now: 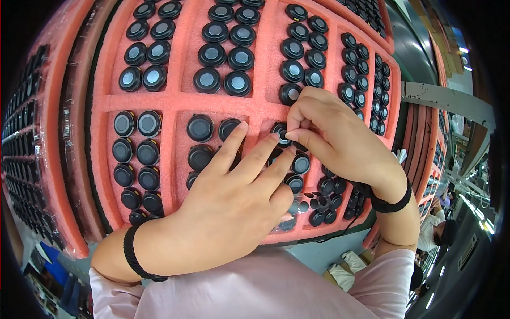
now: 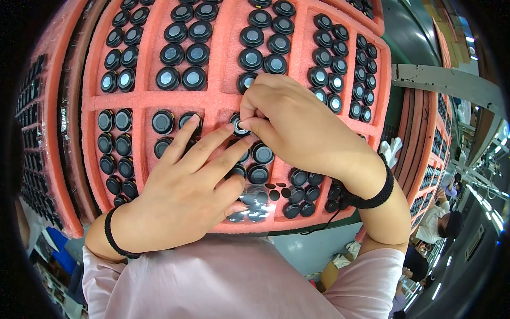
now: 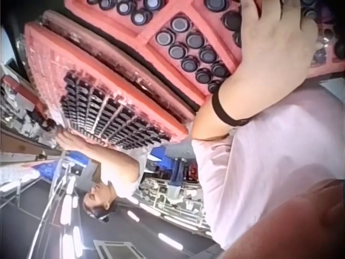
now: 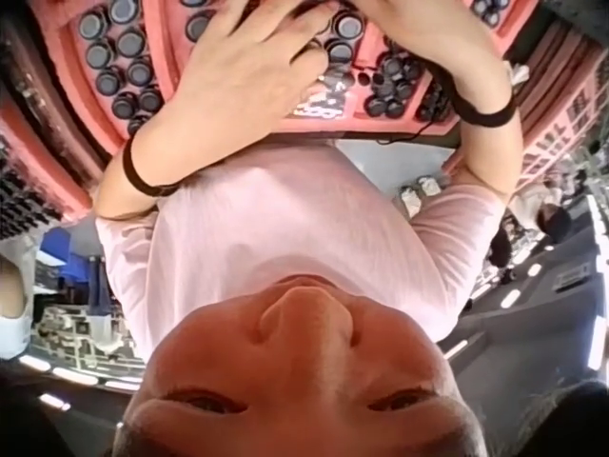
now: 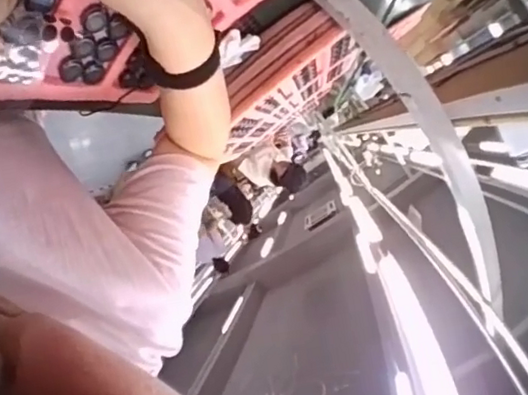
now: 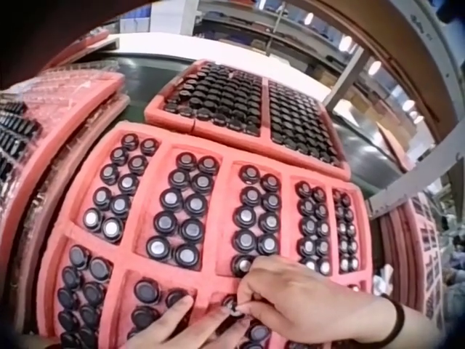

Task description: The person peels small black stickers from a plastic sheet and applies them to the centers of round black components in a pink foam tray. Once finished, the person lifts the tray and sets it aside on the workbench.

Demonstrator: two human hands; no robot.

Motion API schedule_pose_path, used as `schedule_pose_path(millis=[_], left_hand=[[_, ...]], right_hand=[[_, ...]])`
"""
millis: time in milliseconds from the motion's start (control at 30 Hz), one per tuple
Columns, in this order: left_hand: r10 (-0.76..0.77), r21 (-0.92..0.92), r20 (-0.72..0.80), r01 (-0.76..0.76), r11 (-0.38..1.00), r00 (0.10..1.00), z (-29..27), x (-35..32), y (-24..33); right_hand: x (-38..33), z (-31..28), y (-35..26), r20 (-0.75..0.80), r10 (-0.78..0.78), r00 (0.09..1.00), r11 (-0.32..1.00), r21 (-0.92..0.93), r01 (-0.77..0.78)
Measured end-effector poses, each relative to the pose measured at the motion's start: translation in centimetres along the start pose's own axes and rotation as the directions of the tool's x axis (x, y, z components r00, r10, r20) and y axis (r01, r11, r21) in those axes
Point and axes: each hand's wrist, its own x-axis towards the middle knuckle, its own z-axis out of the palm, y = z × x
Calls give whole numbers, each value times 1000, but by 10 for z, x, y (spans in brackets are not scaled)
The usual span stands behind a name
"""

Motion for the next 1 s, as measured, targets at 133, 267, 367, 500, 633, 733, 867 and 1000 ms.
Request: schedule_pose_path(millis=[133, 267, 367, 500, 633, 733, 867, 1000], left_hand=[[-4, -13, 26, 4, 1000, 1000, -2, 0, -1], [-7, -2, 38, 7, 1000, 999, -1, 1, -2], [-9, -7, 26, 9, 1000, 1000, 1, 1, -2], [-8, -13, 16, 8, 1000, 1000, 1, 1, -2], [-9, -14, 16, 9, 1000, 1000, 2, 1, -2], [-4, -12, 16, 4, 1000, 1000, 0, 2, -2], [-3, -30, -31, 2, 1000, 1000, 0, 1, -4], [-12, -78, -123, 2, 997, 992, -1, -1, -4]], right_hand=[[0, 2, 1, -7, -4, 1000, 1000, -4, 4], [0, 4, 1, -18, -5, 1000, 1000, -28, 5], [0, 6, 2, -39, -9, 999, 999, -37, 8], [0, 9, 2, -79, -16, 997, 999, -31, 13], [0, 10, -2, -91, 83, 992, 996, 54, -78], [-1, 8, -3, -138, 61, 989, 998, 15, -60], [-12, -5, -16, -128, 88, 988, 995, 48, -83], [-31, -16, -17, -5, 12, 1000, 992, 129, -12]])
